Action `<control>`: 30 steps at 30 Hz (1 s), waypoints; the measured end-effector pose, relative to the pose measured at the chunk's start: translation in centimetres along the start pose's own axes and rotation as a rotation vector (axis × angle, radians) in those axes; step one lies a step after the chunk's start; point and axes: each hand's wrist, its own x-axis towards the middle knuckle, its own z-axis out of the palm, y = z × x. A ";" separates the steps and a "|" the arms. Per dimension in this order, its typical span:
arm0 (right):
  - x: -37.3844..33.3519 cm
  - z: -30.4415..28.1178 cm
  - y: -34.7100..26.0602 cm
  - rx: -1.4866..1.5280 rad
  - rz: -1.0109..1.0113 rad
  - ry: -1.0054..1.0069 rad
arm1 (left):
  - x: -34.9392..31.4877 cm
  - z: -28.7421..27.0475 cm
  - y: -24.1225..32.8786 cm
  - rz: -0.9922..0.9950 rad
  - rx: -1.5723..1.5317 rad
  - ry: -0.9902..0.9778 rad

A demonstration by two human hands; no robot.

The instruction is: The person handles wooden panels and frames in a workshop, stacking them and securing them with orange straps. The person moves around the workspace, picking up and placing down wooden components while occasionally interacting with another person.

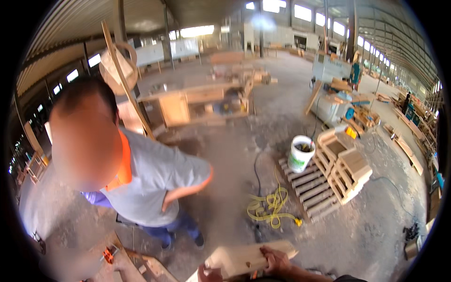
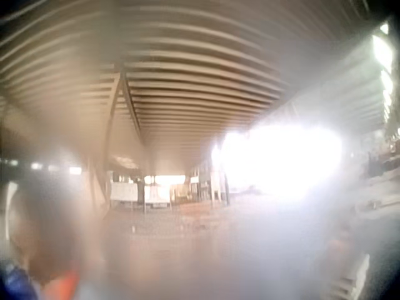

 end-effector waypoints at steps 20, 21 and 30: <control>1.4 -0.8 -0.7 -0.163 0.008 0.227 | 6.3 3.2 -1.7 0.983 1.805 -0.256; 1.0 -0.9 -0.5 -0.180 0.024 0.229 | 6.5 3.2 -1.9 0.896 1.769 -0.307; -3.4 -5.0 4.6 -0.097 0.032 0.279 | 8.0 4.2 -8.8 0.689 1.293 -0.579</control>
